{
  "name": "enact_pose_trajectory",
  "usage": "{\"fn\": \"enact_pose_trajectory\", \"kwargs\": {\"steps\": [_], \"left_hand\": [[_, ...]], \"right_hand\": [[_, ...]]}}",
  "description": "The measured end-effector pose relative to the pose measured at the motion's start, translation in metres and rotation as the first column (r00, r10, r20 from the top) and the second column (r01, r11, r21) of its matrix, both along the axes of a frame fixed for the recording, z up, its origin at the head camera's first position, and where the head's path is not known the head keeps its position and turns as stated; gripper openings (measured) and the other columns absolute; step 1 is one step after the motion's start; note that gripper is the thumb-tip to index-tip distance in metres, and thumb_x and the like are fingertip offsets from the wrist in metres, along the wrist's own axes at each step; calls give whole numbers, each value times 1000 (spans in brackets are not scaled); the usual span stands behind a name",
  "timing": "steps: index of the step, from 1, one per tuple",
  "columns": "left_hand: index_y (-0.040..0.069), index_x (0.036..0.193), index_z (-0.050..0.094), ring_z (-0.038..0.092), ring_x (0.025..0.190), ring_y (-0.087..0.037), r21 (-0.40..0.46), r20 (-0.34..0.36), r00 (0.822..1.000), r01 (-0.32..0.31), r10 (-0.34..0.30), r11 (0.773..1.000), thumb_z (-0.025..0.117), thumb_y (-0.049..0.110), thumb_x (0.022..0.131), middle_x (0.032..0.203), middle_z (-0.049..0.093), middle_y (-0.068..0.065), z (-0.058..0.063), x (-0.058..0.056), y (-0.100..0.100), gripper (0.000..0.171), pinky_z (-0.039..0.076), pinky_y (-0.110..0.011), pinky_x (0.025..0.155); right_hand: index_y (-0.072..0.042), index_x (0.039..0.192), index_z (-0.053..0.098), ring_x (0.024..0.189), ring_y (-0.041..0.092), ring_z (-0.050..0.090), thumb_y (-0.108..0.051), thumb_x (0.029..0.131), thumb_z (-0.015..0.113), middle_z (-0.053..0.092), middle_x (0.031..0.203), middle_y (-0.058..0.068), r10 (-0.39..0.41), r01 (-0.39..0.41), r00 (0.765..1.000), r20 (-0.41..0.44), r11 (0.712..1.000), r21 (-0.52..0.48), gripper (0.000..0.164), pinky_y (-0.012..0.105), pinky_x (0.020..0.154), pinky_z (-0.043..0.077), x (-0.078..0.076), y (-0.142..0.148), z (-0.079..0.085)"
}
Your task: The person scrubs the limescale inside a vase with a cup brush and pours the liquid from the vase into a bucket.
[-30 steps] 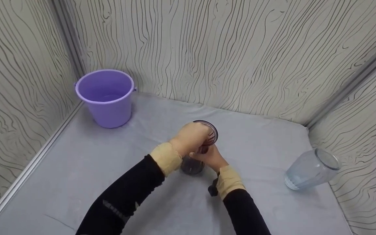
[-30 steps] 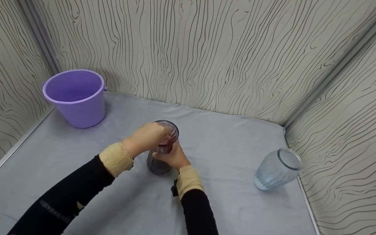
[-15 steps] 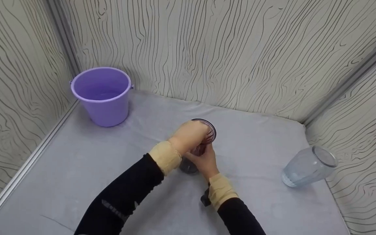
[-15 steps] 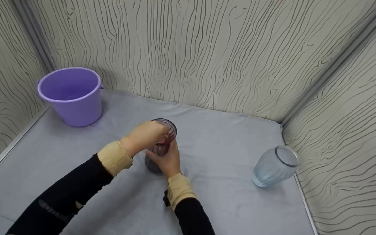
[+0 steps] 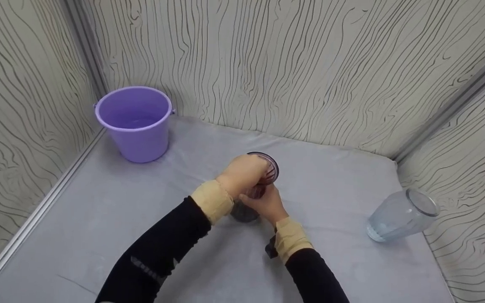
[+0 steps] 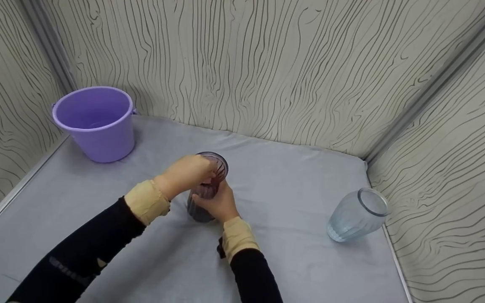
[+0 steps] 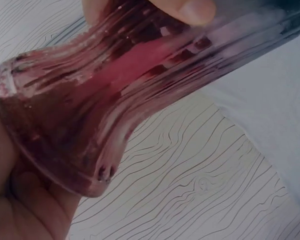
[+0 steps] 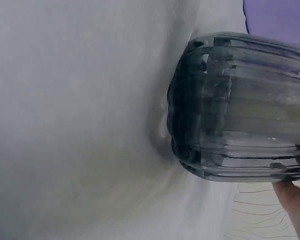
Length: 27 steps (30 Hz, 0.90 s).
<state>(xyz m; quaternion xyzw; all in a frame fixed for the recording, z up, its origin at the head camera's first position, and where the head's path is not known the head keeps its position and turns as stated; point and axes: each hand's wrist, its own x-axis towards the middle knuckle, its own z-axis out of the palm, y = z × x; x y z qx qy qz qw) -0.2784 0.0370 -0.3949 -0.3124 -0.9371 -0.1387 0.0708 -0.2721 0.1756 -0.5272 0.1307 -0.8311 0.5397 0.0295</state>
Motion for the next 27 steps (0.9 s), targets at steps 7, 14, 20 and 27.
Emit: {"fn": "enact_pose_trajectory", "kwargs": {"steps": [7, 14, 20, 27], "left_hand": [[10, 80, 69, 67, 79, -18, 8, -15, 1000, 23, -23, 1000, 67, 1, 88, 84, 72, -1, 0, 1, 2, 13, 57, -34, 73], [9, 82, 74, 69, 80, -22, -33, 66, 997, 32, -29, 999, 72, 12, 89, 87, 74, -4, 3, -3, 2, 8, 58, -39, 76], [10, 80, 71, 68, 81, -22, -68, 67, 996, 68, -63, 995, 69, 11, 91, 89, 73, -5, 4, -2, -1, 12, 58, -40, 77], [15, 72, 62, 61, 75, -15, -81, -23, 997, 78, -80, 994, 65, 3, 89, 85, 72, -2, 4, 2, 1, 21, 56, -34, 75]], "right_hand": [[2, 128, 51, 95, 19, 58, -15, 78, 85, 63, 108, 9, 32, -31, 999, 19, 998, -54, 62, 32, 84, 51, -1, -1, -5], [-1, 119, 52, 87, 19, 54, -12, 77, 86, 58, 98, 6, 21, -19, 1000, 22, 997, -78, 55, 30, 74, 46, -2, -1, -6], [-1, 117, 53, 86, 18, 54, -12, 77, 86, 57, 97, 4, 24, -21, 999, 40, 997, -76, 53, 30, 73, 46, 1, -2, -6], [-2, 114, 52, 83, 19, 53, -11, 78, 84, 55, 94, 3, 38, -36, 999, 29, 998, -59, 49, 30, 71, 45, -1, -2, -6]]}}
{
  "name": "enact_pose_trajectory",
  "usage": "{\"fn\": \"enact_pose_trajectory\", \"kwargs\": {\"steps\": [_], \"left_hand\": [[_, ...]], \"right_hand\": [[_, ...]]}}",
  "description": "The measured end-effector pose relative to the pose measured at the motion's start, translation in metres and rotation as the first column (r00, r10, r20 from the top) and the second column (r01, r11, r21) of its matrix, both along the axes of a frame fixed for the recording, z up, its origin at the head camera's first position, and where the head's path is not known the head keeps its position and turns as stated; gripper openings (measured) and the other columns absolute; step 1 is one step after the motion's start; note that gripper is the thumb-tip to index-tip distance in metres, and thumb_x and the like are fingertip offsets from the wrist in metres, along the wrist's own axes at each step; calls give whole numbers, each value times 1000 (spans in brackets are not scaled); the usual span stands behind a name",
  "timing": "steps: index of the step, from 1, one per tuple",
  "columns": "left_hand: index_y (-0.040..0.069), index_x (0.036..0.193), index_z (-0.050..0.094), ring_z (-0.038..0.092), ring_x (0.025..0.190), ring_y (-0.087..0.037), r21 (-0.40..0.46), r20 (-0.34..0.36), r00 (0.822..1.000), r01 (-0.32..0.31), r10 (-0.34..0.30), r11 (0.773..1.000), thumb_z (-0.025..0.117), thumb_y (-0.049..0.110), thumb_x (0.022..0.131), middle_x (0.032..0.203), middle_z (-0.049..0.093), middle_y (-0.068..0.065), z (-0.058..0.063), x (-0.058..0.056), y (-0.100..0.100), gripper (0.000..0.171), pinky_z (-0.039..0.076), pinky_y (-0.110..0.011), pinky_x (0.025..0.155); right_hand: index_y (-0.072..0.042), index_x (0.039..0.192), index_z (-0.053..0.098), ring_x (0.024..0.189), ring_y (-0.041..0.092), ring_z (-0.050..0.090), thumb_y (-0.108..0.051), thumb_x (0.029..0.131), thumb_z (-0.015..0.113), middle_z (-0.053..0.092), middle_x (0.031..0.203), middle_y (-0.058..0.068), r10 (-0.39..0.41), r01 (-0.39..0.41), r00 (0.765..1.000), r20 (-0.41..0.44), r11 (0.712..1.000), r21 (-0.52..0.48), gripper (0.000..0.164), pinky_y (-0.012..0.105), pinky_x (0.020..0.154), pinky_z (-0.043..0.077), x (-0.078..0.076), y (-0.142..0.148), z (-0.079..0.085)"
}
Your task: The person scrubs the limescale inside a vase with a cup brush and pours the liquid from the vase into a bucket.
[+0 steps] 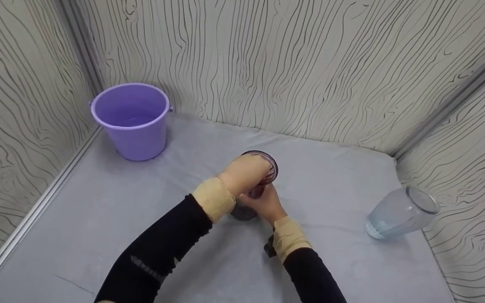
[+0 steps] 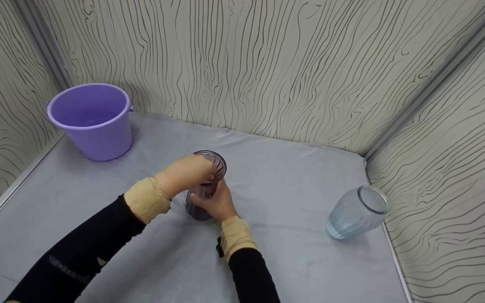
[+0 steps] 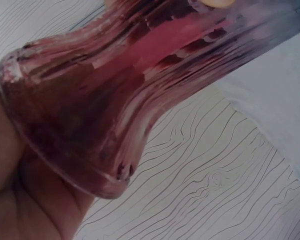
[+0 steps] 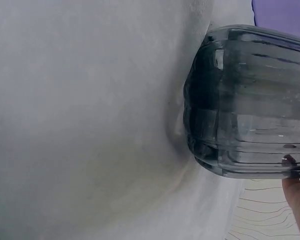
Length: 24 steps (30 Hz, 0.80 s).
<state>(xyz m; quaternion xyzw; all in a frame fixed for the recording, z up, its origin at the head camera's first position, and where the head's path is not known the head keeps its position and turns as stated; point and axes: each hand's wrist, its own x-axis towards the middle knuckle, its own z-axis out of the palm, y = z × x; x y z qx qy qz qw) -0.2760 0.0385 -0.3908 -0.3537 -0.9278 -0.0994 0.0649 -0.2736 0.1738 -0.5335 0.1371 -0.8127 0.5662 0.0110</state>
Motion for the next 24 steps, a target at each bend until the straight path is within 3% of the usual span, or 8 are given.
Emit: {"fn": "enact_pose_trajectory", "kwargs": {"steps": [5, 11, 15, 19, 24], "left_hand": [[16, 69, 58, 51, 71, -9, 14, -33, 999, 9, -9, 1000, 64, -1, 89, 82, 70, 1, -1, -1, 3, 27, 53, -30, 70], [12, 77, 71, 64, 78, -14, 37, 12, 1000, 12, -12, 999, 63, 2, 94, 85, 72, -1, -3, -4, 1, 21, 56, -32, 74], [9, 78, 71, 62, 75, -16, 65, 50, 998, 20, -23, 998, 65, 4, 93, 84, 72, -3, -3, -7, -1, 18, 56, -35, 74], [7, 79, 70, 58, 72, -19, 91, 107, 993, 33, -42, 995, 67, 6, 92, 83, 72, -6, -2, -11, -3, 13, 55, -39, 74], [7, 82, 72, 63, 77, -23, 46, 146, 988, 47, -54, 998, 67, 10, 93, 85, 73, -6, 0, -14, -7, 13, 55, -41, 79]], "right_hand": [[-3, 108, 53, 79, 16, 51, -7, 79, 82, 53, 89, 1, 16, -16, 1000, 14, 1000, 9, 42, 28, 68, 43, -3, 2, 3], [-3, 100, 54, 75, 15, 50, -1, 80, 80, 53, 83, 0, 77, -76, 997, 28, 997, -19, 33, 28, 67, 43, 3, 2, 23], [-3, 103, 55, 80, 14, 52, -3, 80, 80, 54, 87, -2, 103, -103, 994, 45, 995, 1, 34, 28, 72, 44, 10, 1, 40], [-4, 97, 58, 76, 14, 52, 1, 78, 80, 55, 83, -2, 127, -127, 991, 38, 992, 0, 30, 28, 68, 45, 8, 3, 40], [-5, 95, 60, 70, 11, 54, 3, 78, 79, 58, 80, -3, 156, -155, 987, 33, 988, -25, 27, 25, 64, 46, 1, 4, 29]]}}
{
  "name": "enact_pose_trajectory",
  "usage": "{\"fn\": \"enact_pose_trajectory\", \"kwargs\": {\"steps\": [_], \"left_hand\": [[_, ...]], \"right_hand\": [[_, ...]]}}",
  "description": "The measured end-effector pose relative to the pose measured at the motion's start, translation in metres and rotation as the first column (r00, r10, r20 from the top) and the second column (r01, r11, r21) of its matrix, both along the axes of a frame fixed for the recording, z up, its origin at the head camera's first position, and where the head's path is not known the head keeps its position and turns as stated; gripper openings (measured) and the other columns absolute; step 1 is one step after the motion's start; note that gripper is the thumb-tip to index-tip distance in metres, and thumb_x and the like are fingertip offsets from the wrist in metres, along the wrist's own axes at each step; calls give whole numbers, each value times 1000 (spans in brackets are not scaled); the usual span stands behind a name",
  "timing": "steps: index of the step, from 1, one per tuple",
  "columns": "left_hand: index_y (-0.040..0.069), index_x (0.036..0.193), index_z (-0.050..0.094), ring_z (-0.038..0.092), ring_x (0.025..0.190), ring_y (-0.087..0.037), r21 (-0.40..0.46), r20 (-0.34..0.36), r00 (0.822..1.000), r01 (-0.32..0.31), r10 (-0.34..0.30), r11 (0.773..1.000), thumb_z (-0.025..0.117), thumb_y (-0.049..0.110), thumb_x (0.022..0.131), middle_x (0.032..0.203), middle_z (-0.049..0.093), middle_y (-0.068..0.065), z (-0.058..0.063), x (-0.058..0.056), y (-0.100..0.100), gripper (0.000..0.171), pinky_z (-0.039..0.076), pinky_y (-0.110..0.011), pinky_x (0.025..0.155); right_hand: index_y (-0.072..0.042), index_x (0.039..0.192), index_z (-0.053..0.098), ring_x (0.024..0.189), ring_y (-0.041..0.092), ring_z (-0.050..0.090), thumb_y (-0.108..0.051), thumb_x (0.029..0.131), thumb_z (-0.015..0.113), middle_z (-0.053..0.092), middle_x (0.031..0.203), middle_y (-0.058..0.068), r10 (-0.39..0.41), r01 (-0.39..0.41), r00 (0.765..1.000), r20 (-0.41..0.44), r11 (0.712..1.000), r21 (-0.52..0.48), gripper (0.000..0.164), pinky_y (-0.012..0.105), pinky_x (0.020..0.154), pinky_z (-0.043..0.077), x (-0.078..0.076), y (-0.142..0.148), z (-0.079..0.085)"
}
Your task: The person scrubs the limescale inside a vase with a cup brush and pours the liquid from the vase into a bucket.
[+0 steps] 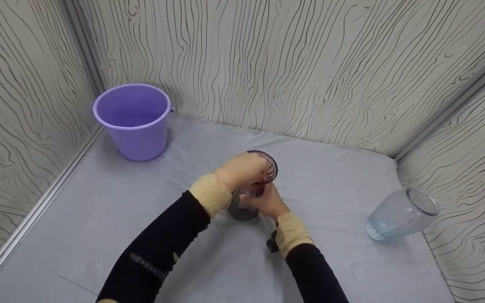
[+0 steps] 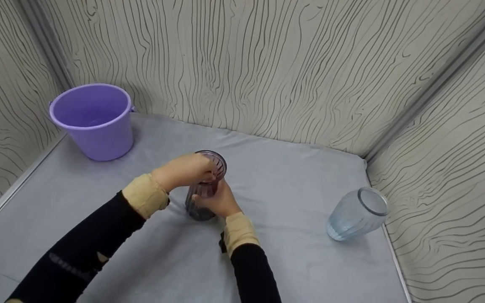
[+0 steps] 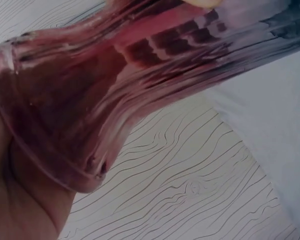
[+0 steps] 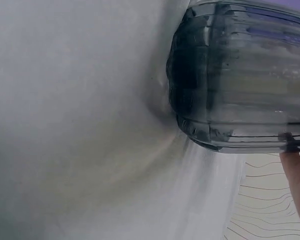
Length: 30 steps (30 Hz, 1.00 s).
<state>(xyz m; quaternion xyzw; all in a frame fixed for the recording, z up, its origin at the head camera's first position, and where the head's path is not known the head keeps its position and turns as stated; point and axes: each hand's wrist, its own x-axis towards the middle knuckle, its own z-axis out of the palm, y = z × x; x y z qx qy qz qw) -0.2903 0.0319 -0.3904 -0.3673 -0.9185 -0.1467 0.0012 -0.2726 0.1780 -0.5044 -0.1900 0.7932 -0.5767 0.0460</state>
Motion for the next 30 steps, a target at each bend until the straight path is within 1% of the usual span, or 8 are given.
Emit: {"fn": "enact_pose_trajectory", "kwargs": {"steps": [2, 5, 9, 13, 19, 22, 26, 30], "left_hand": [[7, 79, 71, 62, 76, -22, -19, -5, 1000, 5, -5, 1000, 67, 9, 93, 85, 72, -6, 1, 0, -1, 14, 55, -41, 79], [9, 75, 68, 57, 72, -20, -36, -42, 999, 2, -3, 999, 68, 6, 90, 82, 70, -4, 3, 2, -1, 16, 55, -40, 76], [12, 73, 67, 53, 70, -16, -51, -97, 995, -10, 5, 999, 69, 2, 86, 80, 69, -1, 4, 6, 1, 16, 55, -35, 72], [12, 75, 69, 54, 72, -13, -57, -129, 992, -16, 8, 998, 68, 0, 85, 83, 70, 1, 4, 8, 3, 16, 54, -31, 72], [11, 77, 72, 63, 78, -16, -45, -103, 995, -19, 14, 999, 69, 2, 88, 85, 72, 0, 3, 7, 3, 15, 54, -32, 77], [10, 80, 73, 67, 81, -20, -26, -73, 997, -7, 5, 1000, 69, 5, 90, 86, 73, -2, 0, 4, 1, 12, 55, -34, 79], [7, 84, 74, 68, 82, -23, 18, -3, 1000, 3, -3, 1000, 67, 7, 92, 86, 73, -5, -2, -2, -2, 11, 55, -37, 80], [6, 85, 74, 68, 82, -24, 22, 43, 999, 28, -29, 999, 67, 6, 92, 86, 72, -5, -1, -4, -6, 10, 55, -39, 82]], "right_hand": [[-3, 101, 60, 73, 10, 56, 3, 78, 80, 60, 83, -3, -4, 4, 1000, -2, 1000, -3, 31, 25, 65, 47, -4, 0, -9], [-2, 105, 59, 73, 11, 55, 2, 78, 81, 60, 85, 0, -23, 23, 1000, -6, 1000, 7, 35, 24, 65, 46, -10, 1, -21], [-4, 103, 56, 75, 15, 52, -1, 80, 81, 56, 86, 8, -22, 22, 1000, 5, 1000, 1, 34, 25, 66, 44, -12, 1, -23], [-3, 102, 56, 77, 16, 53, -1, 81, 81, 56, 86, 4, -6, 6, 1000, 15, 1000, 0, 33, 27, 68, 45, -14, 1, -22], [-2, 103, 56, 77, 15, 53, 3, 80, 80, 55, 86, 0, 58, -59, 998, 16, 998, 27, 34, 27, 69, 45, -21, 7, -18], [1, 115, 55, 89, 15, 55, -1, 80, 81, 59, 98, 2, 86, -87, 996, 21, 994, 63, 44, 28, 80, 46, -22, 9, -13], [2, 132, 51, 106, 14, 55, -4, 77, 83, 61, 120, 6, 105, -107, 994, 31, 990, 93, 63, 29, 96, 44, -22, 10, -10], [4, 129, 52, 102, 15, 57, 0, 75, 83, 63, 118, 11, 107, -109, 994, 32, 990, 93, 62, 26, 92, 46, -22, 9, -10]]}}
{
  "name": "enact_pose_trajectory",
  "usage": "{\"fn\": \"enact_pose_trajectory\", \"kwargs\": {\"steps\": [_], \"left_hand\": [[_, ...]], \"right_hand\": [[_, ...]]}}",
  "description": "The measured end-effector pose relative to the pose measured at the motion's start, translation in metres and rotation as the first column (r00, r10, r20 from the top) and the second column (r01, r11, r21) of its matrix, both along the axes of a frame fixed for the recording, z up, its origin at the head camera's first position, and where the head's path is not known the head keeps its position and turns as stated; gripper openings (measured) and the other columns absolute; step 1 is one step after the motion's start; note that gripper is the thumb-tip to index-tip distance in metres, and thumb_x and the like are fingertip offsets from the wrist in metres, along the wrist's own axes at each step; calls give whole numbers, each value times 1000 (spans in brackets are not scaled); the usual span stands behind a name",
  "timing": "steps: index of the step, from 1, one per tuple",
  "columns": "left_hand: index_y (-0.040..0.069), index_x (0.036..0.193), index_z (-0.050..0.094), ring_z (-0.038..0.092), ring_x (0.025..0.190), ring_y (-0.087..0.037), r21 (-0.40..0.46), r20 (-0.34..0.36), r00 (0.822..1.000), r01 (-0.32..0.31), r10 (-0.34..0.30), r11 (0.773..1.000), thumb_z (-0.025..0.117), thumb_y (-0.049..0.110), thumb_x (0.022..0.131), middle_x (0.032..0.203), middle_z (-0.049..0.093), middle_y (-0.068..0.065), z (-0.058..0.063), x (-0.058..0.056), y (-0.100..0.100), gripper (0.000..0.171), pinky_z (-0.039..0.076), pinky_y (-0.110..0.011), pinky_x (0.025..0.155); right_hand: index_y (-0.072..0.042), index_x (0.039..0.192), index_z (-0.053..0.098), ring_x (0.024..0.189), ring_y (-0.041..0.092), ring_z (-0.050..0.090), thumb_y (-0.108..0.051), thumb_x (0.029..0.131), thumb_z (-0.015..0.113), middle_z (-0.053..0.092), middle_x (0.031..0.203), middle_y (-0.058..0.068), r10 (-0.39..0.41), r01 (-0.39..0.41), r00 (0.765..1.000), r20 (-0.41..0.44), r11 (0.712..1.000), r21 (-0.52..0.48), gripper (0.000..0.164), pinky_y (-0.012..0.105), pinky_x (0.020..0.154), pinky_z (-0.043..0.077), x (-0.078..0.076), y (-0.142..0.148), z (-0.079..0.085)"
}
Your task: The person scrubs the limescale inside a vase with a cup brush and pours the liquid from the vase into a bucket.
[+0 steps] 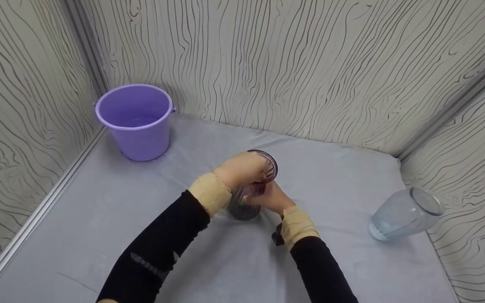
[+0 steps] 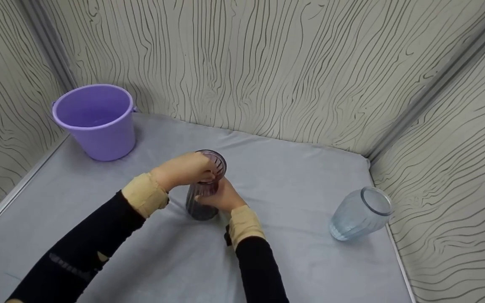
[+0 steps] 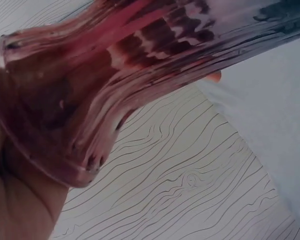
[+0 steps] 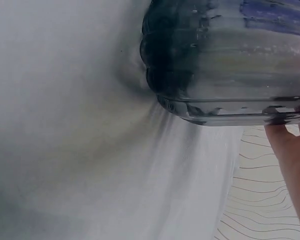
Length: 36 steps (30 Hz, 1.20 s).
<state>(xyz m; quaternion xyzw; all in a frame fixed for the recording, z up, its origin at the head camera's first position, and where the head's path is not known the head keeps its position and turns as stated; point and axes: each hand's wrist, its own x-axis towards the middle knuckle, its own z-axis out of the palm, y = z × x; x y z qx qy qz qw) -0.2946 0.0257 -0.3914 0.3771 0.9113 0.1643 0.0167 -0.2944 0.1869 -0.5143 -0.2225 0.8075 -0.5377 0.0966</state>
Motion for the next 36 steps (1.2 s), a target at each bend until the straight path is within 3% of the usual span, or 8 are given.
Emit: {"fn": "enact_pose_trajectory", "kwargs": {"steps": [3, 6, 10, 16, 24, 29, 32, 36], "left_hand": [[7, 83, 74, 66, 80, -22, -9, 22, 999, 29, -29, 1000, 68, 6, 91, 84, 72, -5, 2, -1, -1, 11, 55, -38, 82], [6, 82, 75, 66, 79, -23, -19, 41, 998, 50, -50, 999, 68, 6, 92, 83, 73, -5, 4, -1, -2, 12, 55, -38, 82], [3, 86, 75, 64, 80, -23, -17, 60, 997, 57, -56, 998, 66, 6, 95, 85, 72, -7, 4, -1, -3, 13, 54, -38, 82], [8, 79, 70, 50, 70, -16, -56, -26, 999, 32, -33, 998, 66, 4, 92, 75, 61, 0, 4, 5, 1, 14, 51, -34, 73], [7, 71, 65, 41, 65, -12, -17, -63, 998, -26, 25, 1000, 66, -3, 82, 69, 47, 6, 3, 8, 5, 15, 36, -25, 59], [8, 77, 73, 56, 67, -17, 6, -71, 992, -102, 103, 995, 69, 4, 89, 75, 67, 1, 1, 7, 4, 13, 51, -33, 66], [7, 81, 75, 67, 75, -24, 19, -82, 988, -131, 132, 991, 71, 10, 90, 82, 73, -6, 1, 7, 5, 10, 57, -39, 74], [7, 79, 74, 69, 78, -26, 21, -102, 983, -153, 154, 988, 73, 11, 89, 82, 74, -7, -1, 8, 6, 11, 57, -39, 73]], "right_hand": [[5, 123, 53, 94, 15, 58, 4, 75, 82, 64, 108, 9, -3, 3, 1000, 7, 1000, -9, 56, 25, 84, 48, 8, -3, 14], [3, 121, 53, 91, 15, 59, 3, 75, 81, 63, 104, 5, -1, 1, 1000, -4, 1000, -12, 55, 26, 81, 49, 9, -4, 14], [3, 123, 54, 92, 14, 61, -3, 75, 81, 65, 105, 4, 0, 0, 1000, -7, 1000, -25, 55, 27, 83, 51, 2, 0, -2], [1, 102, 58, 77, 11, 61, 4, 80, 79, 64, 85, 1, 30, -25, 998, 51, 996, -88, 31, 25, 70, 51, 2, 0, -4], [-7, 93, 57, 71, 11, 55, 5, 79, 79, 58, 78, -3, -50, 49, 999, -8, 995, -87, 28, 25, 64, 47, 4, -1, -9], [-4, 103, 59, 75, 12, 55, -4, 78, 85, 59, 84, 0, -148, 144, 986, -77, 988, -61, 36, 25, 67, 47, 11, -4, -11], [-1, 116, 59, 87, 14, 59, -11, 77, 89, 64, 100, 4, -190, 185, 975, -114, 981, -53, 50, 28, 78, 50, 17, -8, -12], [0, 130, 55, 107, 18, 61, -24, 75, 92, 65, 121, 9, -269, 269, 950, -158, 963, -18, 70, 36, 95, 50, 24, -14, -13]]}}
